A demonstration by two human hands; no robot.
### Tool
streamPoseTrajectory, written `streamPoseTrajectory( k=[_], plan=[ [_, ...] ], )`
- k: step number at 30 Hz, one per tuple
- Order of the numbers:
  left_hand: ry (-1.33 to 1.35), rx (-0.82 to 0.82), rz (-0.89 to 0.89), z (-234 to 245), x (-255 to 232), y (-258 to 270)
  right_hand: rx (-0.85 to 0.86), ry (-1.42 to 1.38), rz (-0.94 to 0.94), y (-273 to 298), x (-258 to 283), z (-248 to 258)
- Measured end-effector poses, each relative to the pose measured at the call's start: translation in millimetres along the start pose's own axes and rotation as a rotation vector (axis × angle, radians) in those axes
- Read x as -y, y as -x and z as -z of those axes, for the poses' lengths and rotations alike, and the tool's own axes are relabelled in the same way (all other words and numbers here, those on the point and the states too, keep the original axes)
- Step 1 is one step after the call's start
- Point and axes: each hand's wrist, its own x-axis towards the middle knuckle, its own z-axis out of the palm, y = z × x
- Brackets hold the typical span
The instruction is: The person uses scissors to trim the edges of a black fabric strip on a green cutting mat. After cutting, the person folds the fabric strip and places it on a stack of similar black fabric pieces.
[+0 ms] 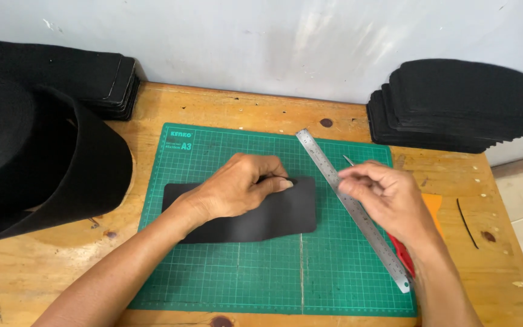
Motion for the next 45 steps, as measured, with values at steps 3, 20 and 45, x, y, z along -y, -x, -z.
streamPoseTrajectory(
  k=[3, 20, 45],
  plan=[
    [0.014, 0.004, -0.04, -6.8, -2.5, -0.2, 0.068, -0.205, 0.045, 5.1, -5.8, -23.5],
    [0.262, -0.2, 0.049, 67.7, 39.7, 0.6, -0.32, -0.403, -0.2, -14.2, -42.0, 5.4],
    [0.656, -0.546, -0.072, 37.9, 32.7, -10.8, -0.465, -0.238, 0.199, -15.9, -55.6, -5.4]
  ],
)
